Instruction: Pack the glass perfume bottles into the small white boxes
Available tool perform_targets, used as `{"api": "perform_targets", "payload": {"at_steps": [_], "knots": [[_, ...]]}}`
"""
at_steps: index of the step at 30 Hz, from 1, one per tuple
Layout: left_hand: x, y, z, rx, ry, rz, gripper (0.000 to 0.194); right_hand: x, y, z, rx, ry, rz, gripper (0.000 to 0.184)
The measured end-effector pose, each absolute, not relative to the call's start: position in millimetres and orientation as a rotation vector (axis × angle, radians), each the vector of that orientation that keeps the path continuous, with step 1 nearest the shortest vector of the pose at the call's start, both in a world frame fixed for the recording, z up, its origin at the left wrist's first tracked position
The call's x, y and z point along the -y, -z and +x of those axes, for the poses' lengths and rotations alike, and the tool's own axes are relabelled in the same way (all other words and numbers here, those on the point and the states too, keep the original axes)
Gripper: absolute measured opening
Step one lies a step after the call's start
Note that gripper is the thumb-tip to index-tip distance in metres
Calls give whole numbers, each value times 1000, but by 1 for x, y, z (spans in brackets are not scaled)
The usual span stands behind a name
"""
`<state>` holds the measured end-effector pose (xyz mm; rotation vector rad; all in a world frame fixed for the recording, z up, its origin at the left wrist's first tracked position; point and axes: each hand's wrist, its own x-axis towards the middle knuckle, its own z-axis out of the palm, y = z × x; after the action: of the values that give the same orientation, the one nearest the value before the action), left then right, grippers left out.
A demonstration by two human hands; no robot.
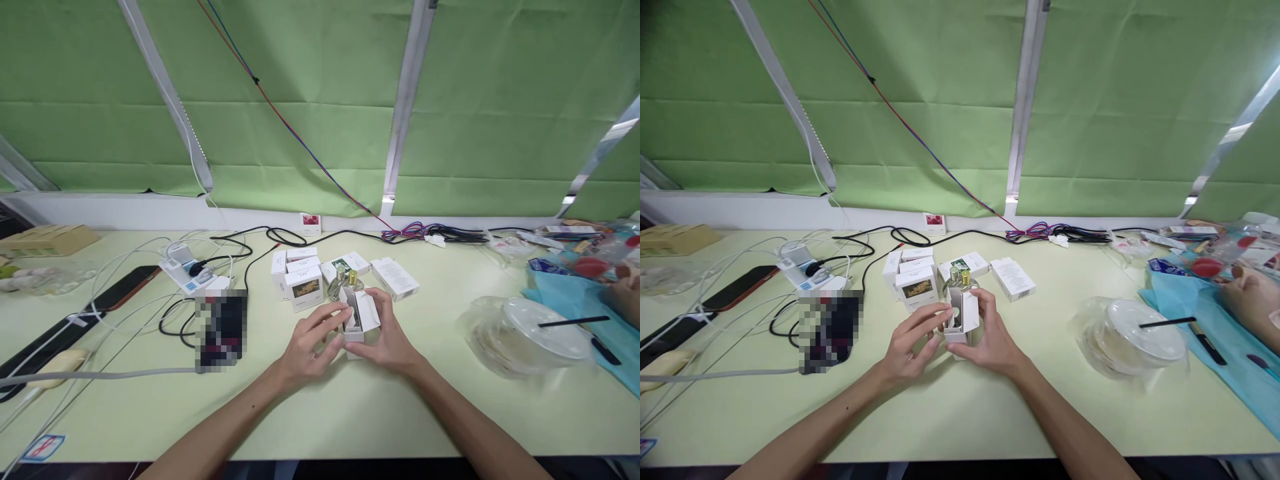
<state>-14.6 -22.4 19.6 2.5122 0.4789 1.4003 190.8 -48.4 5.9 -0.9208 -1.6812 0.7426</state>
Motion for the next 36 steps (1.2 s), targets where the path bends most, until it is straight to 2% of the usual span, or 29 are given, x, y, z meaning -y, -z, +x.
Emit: {"api": "perform_targets", "payload": {"at_steps": [15, 24, 36], "knots": [[18, -27, -21, -541, -1093, 2375, 31, 50, -13, 190, 1709, -823, -864, 84], [13, -27, -22, -579, -1004, 2409, 31, 50, -13, 187, 1741, -826, -875, 85], [13, -21, -21, -548, -1062, 2493, 41, 51, -17, 189, 1737, -851, -873, 83]]}}
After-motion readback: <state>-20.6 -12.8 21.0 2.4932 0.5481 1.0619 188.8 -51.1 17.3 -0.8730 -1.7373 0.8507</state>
